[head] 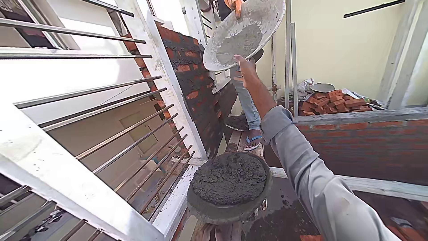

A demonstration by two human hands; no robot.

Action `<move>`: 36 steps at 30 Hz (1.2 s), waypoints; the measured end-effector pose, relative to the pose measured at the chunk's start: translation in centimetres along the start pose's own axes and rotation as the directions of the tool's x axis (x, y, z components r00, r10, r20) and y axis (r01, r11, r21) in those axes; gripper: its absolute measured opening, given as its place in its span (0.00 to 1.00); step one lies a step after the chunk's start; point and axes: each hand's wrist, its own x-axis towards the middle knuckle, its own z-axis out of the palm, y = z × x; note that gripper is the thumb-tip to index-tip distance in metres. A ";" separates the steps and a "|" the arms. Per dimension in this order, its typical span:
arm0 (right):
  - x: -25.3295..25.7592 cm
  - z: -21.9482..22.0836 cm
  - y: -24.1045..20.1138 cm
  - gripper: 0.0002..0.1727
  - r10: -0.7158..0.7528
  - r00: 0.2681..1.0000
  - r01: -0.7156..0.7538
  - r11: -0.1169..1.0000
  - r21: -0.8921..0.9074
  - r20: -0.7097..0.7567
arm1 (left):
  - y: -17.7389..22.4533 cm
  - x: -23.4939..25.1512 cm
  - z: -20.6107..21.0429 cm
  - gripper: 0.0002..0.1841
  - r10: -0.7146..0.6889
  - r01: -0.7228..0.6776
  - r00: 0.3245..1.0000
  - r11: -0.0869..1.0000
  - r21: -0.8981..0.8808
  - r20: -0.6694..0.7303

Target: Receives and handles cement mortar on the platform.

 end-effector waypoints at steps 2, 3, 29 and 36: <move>0.3 0.8 -0.6 0.34 0.015 0.999 -0.014 1.000 0.025 -0.038 | 0.1 0.2 0.0 0.18 0.013 -0.013 1.000 1.000 0.003 0.001; 0.2 0.9 -0.9 0.31 0.027 0.999 -0.025 0.998 0.056 -0.042 | 0.0 0.2 0.0 0.18 0.019 -0.019 1.000 1.000 0.005 -0.001; -47.2 -21.4 8.7 0.09 -0.162 0.765 0.406 0.873 0.270 -0.623 | -3.9 1.4 -1.9 0.24 0.552 -0.460 0.750 0.831 -0.314 0.364; -66.7 -28.3 11.0 0.11 -0.074 0.380 0.003 0.997 -0.079 -0.922 | -3.5 1.5 -2.1 0.21 0.556 -0.471 0.751 0.829 -0.300 0.356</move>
